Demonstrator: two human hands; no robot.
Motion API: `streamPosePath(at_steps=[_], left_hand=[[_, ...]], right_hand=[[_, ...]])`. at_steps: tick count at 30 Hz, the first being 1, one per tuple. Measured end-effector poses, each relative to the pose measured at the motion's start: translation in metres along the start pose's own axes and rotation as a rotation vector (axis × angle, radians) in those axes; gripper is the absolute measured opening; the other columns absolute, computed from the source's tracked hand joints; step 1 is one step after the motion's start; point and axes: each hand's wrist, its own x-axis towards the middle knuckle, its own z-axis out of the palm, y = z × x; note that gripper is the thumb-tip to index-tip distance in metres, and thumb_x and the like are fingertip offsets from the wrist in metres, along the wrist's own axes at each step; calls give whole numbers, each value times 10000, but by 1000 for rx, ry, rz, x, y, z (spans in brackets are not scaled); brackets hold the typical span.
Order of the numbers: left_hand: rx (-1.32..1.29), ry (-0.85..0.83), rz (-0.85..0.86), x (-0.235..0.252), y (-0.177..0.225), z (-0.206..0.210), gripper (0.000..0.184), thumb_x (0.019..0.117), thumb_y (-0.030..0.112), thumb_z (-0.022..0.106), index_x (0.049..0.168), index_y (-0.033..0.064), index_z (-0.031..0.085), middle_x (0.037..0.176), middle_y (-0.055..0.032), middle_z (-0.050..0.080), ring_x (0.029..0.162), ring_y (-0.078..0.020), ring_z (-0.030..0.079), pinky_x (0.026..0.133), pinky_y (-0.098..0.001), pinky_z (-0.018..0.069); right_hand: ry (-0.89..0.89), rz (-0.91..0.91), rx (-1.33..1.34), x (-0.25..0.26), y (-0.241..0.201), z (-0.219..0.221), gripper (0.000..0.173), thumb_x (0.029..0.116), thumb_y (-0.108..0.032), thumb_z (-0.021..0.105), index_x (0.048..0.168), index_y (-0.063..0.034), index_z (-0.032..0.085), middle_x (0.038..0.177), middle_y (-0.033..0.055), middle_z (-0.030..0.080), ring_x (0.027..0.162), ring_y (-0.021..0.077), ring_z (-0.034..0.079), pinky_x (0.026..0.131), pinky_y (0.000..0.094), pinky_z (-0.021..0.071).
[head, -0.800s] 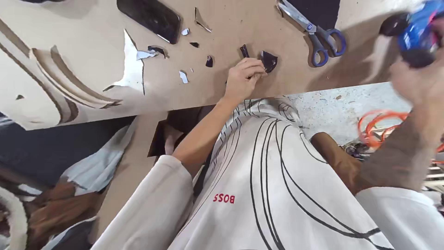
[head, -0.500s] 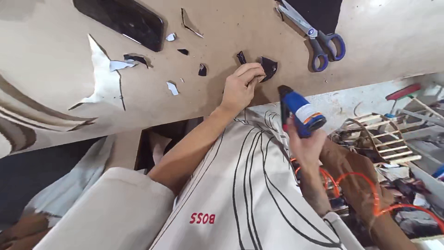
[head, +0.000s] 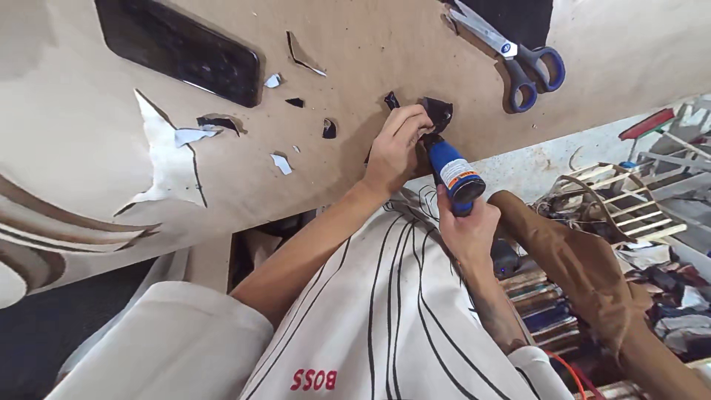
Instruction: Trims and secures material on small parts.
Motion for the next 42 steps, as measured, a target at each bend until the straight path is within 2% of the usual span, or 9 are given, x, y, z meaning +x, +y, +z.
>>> streamPosePath(at_steps=[9, 13, 18, 22, 26, 31, 34, 39, 42], left_hand=[[116, 77, 69, -7, -7, 6, 198, 1011, 37, 576, 1148, 4, 714, 1292, -159, 655, 1265, -272, 605, 1067, -379, 522], [410, 195, 101, -18, 11, -6, 325, 924, 286, 764, 1186, 97, 726, 1256, -162, 654, 1221, -336, 583, 1047, -459, 483], [647, -90, -382, -27, 37, -19, 637, 936, 540, 685, 1363, 79, 582, 1385, -169, 581, 1273, -372, 543, 1098, -598, 370], [645, -24, -375, -43, 42, -15, 488, 941, 457, 719, 1288, 121, 648, 1391, -120, 584, 1316, -336, 524, 1143, -618, 322], [620, 55, -260, -63, 33, -7, 317, 979, 323, 704, 1220, 117, 714, 1343, -105, 646, 1313, -308, 560, 1137, -547, 400], [577, 305, -96, -62, 15, 24, 134, 958, 124, 720, 1069, 82, 782, 1120, -83, 746, 1179, -253, 658, 1127, -501, 439], [526, 423, -54, -64, 9, 36, 114, 927, 57, 687, 979, 48, 788, 1028, -103, 759, 1095, -271, 683, 1122, -506, 433], [322, 574, -160, -62, 13, 44, 100, 891, 128, 799, 869, 48, 743, 945, -99, 735, 1129, -300, 655, 1051, -467, 504], [293, 595, -126, -55, 4, 37, 94, 884, 147, 808, 887, 59, 773, 880, -82, 734, 1069, -279, 671, 994, -439, 529]], right_hand=[[61, 29, -138, 10, 7, -49, 310, 930, -289, 737, 1038, 1, 716, 766, 38, 731, 664, 77, 702, 604, 302, 596], [108, -36, -353, 64, 50, -98, 501, 948, -271, 650, 1364, 1, 585, 923, 149, 736, 768, 240, 719, 663, 456, 584], [-74, -147, -436, 169, 123, -131, 732, 986, -301, 580, 1643, -198, 275, 1365, 318, 549, 1204, 515, 560, 940, 685, 464], [-37, -294, -386, 216, 170, -133, 736, 1002, -487, 606, 1636, -268, 301, 1378, 286, 523, 1255, 483, 511, 1008, 634, 437], [61, -351, -334, 214, 135, -125, 642, 1022, -444, 571, 1574, -155, 415, 1556, 262, 397, 1423, 441, 405, 1137, 588, 372], [-507, -824, -86, 170, 45, -65, 320, 1046, -203, 582, 1293, -15, 662, 1366, 195, 607, 1256, 361, 599, 1053, 523, 505], [-564, -1035, -11, 165, 35, -6, 261, 1035, -172, 596, 1217, -15, 696, 1265, 160, 665, 1248, 357, 590, 1061, 484, 479], [-527, -950, 76, 163, 28, 1, 161, 1000, -165, 666, 1042, -47, 768, 1109, 108, 722, 1085, 311, 650, 941, 432, 542], [-374, -724, -6, 180, 28, -59, 324, 1027, -285, 636, 1214, -34, 719, 1273, 168, 678, 1212, 316, 633, 1048, 483, 508]])
